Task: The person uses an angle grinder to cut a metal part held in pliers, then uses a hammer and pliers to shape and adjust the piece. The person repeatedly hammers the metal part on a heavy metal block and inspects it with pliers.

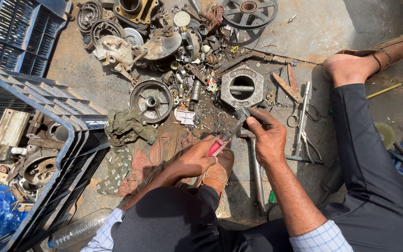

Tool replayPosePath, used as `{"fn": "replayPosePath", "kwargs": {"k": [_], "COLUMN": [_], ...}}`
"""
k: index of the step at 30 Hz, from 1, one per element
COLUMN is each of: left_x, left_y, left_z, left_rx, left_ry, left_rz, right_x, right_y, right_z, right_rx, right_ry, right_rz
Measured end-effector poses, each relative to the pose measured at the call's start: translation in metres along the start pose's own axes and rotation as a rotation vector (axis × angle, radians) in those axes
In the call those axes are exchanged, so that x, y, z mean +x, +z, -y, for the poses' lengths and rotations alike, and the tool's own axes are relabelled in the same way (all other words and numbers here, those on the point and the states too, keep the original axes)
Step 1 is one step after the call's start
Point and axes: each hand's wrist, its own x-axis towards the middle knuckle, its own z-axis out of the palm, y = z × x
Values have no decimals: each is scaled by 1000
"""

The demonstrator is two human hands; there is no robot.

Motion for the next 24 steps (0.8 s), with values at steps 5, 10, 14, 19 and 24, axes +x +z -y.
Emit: {"fn": "replayPosePath", "kwargs": {"k": [5, 10, 14, 19, 24], "left_x": [2, -1, -4, -4, -4], "left_y": [5, 6, 6, 5, 1], "left_z": [1, 4, 7, 5, -1], "left_rx": [-269, -323, -458, -470, -519], "left_ry": [-116, -116, -27, -14, -26], "left_rz": [96, 149, 251, 260, 306], "right_x": [1, 12, 20, 22, 24], "right_y": [-3, -14, -21, -24, -25], "right_z": [1, 7, 11, 7, 1], "right_rx": [11, 203, 281, 293, 332], "right_ry": [54, -25, 106, 150, 141], "right_rz": [0, 263, 377, 342, 312]}}
